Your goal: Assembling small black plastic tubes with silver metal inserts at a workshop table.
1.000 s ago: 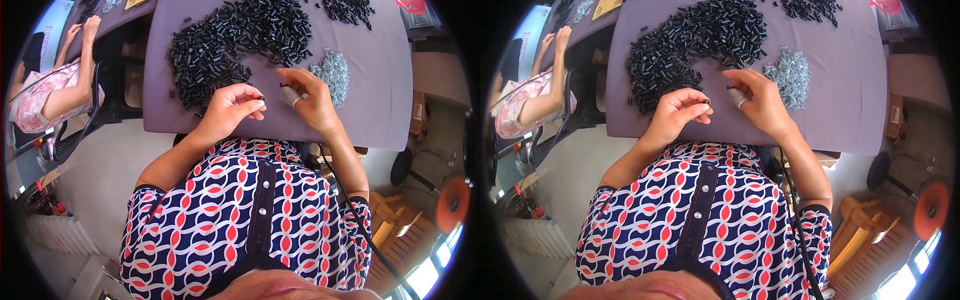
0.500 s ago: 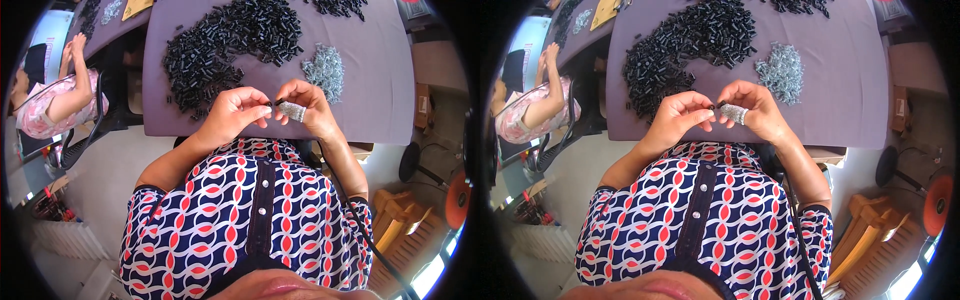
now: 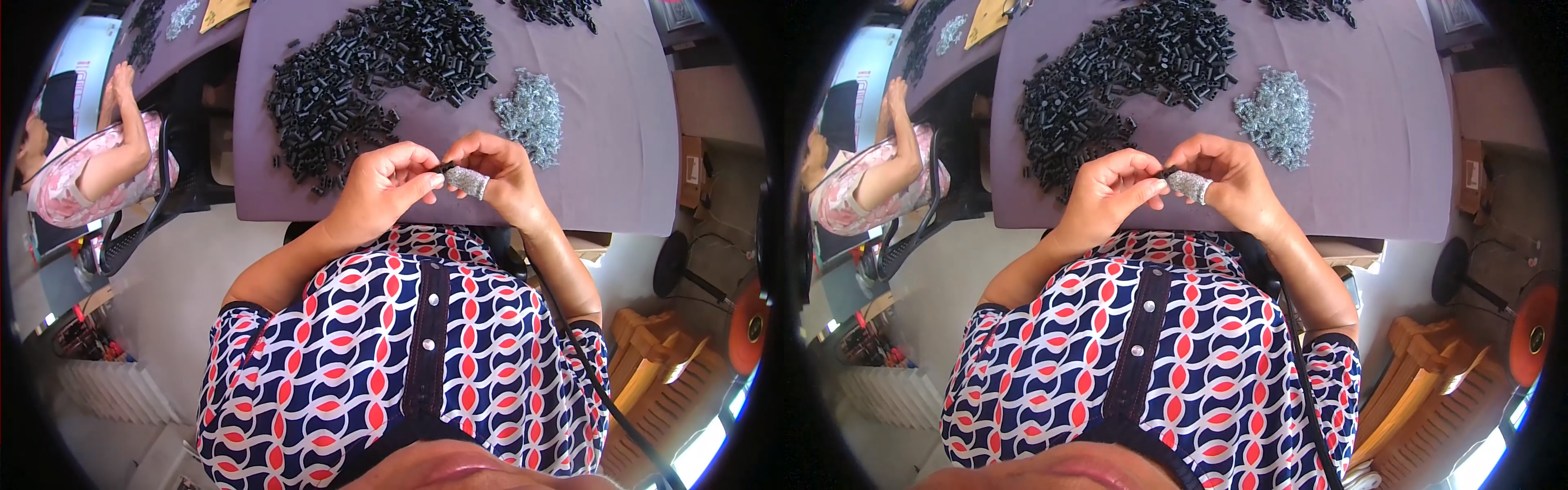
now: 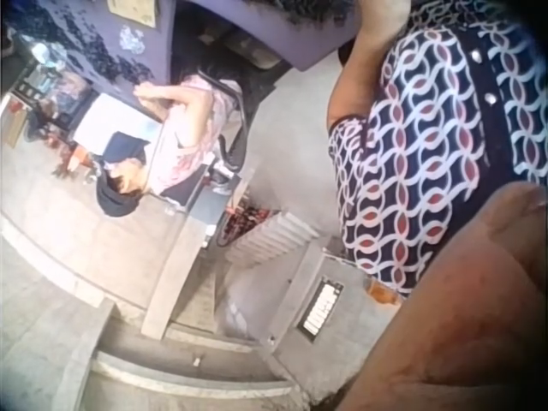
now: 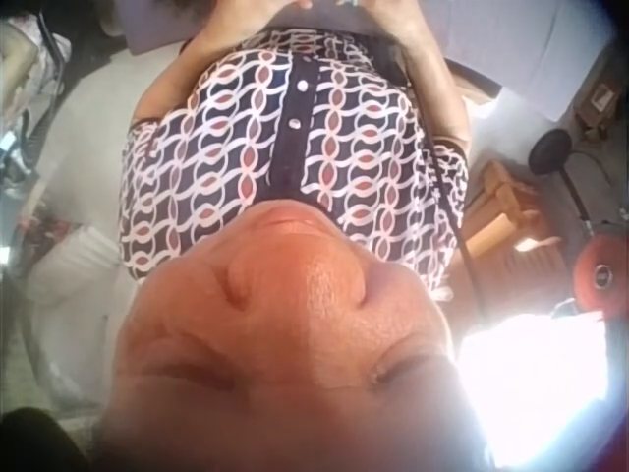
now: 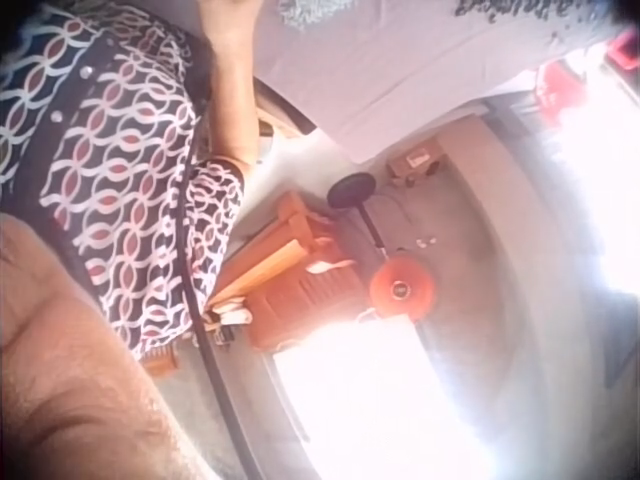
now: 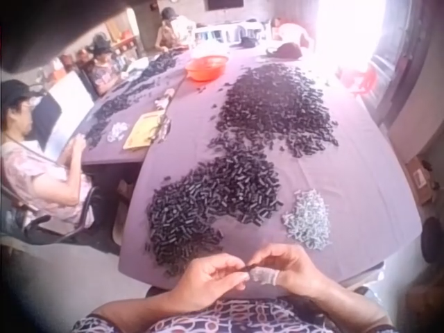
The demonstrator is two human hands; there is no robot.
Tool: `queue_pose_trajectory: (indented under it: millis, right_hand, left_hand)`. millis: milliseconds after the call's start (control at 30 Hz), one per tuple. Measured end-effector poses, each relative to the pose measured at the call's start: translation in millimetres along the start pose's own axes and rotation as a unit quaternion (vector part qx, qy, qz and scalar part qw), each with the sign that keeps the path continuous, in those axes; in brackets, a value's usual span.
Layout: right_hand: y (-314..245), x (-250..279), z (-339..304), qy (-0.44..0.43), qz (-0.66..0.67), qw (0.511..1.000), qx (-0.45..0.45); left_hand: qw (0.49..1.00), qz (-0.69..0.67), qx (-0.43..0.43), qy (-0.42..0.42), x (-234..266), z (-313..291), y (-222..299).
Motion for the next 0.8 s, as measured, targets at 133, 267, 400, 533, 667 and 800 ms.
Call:
queue_pose_trajectory:
  millis: [133, 267, 400, 533, 667, 800]
  right_hand:
    - [-6.4, -6.6, -0.4, 0.017, -0.013, 0.999, -0.023]
    - [-6.4, -1.8, -1.0, 0.002, -0.022, 1.000, -0.022]
    - [-11.5, -3.4, -2.0, -0.007, -0.066, 0.997, -0.049]
    - [-12.2, -4.0, -0.6, 0.003, -0.071, 0.997, -0.036]
    - [-7.1, -3.0, -0.8, 0.029, -0.065, 0.997, -0.018]
    - [-0.9, 4.1, -0.9, 0.047, -0.043, 0.997, -0.037]
  left_hand:
    - [1.000, 0.005, -0.019, 0.017, 3.7, -1.7, -7.6]
    - [0.999, 0.039, -0.003, 0.022, 0.6, -3.4, 1.4]
    - [0.984, 0.171, -0.044, 0.029, 0.0, -4.2, 8.3]
    - [0.941, 0.303, -0.137, 0.058, -3.9, -4.4, 19.9]
    - [0.848, 0.474, -0.230, 0.065, -7.0, -2.1, 20.6]
    - [0.995, 0.096, -0.008, 0.034, 2.6, 7.9, -7.1]
Point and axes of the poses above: each hand's wrist, its own z-axis towards the middle knuckle, its own x-axis out of the back of the hand, y = z × x, the point moved 5 cm from there along z, towards the middle knuckle, and after that the axes turned 12 degrees about -y, right-handed, at the moved point
